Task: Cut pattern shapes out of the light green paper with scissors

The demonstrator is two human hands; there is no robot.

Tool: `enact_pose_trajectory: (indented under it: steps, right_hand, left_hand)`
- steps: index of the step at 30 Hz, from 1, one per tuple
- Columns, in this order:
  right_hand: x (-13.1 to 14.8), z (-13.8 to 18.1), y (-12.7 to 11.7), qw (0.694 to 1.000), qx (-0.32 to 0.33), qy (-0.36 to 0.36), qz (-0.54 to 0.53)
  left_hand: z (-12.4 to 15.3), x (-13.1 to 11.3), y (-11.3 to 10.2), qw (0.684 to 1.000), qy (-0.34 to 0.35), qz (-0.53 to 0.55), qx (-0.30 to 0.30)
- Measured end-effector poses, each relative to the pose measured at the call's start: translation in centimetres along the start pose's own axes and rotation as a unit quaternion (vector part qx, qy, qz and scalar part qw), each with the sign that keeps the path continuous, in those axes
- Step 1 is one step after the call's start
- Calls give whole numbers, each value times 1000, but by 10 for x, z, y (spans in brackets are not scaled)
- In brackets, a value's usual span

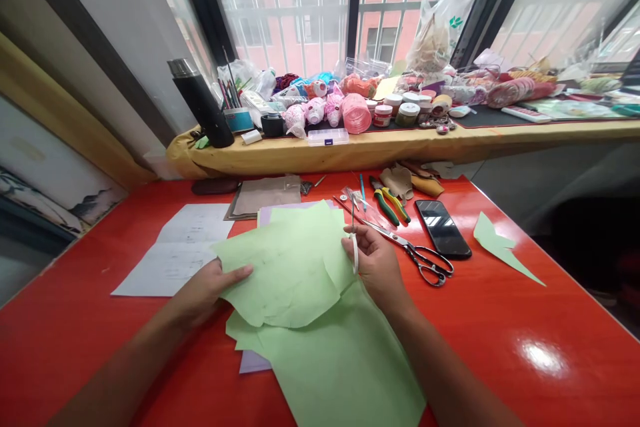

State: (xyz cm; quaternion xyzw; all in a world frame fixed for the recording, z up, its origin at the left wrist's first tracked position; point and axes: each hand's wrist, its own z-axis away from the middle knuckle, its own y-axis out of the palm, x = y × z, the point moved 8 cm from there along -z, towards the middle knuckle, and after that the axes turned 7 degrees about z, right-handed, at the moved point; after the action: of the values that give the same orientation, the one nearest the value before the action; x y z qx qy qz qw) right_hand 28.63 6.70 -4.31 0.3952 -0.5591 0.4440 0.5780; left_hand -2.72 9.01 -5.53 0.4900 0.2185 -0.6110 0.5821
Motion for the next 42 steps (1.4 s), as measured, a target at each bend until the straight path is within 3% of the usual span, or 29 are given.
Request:
enact_pose_trajectory:
  steps: [7, 13, 15, 19, 22, 25, 29, 36, 42]
  right_hand:
    - [1, 3, 4, 999, 28, 4, 35]
    - [13, 3, -4, 1000, 14, -11, 13]
    - [21, 5, -5, 999, 21, -30, 0]
    - [24, 15, 13, 993, 114, -37, 15]
    - [13, 27, 37, 975, 214, -18, 52]
    - [3, 37, 52, 956, 269, -14, 116]
    - [3, 39, 55, 940, 293, -34, 174]
    - [2, 36, 50, 947, 301, 9, 110]
    - [7, 41, 54, 938, 322, -8, 131]
  left_hand:
    - [1, -14, -14, 996, 61, 12, -65]
    - [15, -44, -52, 956, 167, -23, -242]
    - [20, -53, -57, 942, 208, -5, -261]
    - [23, -60, -59, 938, 225, 32, -261]
    - [23, -62, -56, 938, 231, 72, -247]
    - [20, -60, -53, 944, 215, 105, -225]
    - [16, -57, -51, 950, 191, 161, -188]
    - [15, -57, -54, 950, 186, 187, -167]
    - [15, -51, -49, 961, 163, 168, -147]
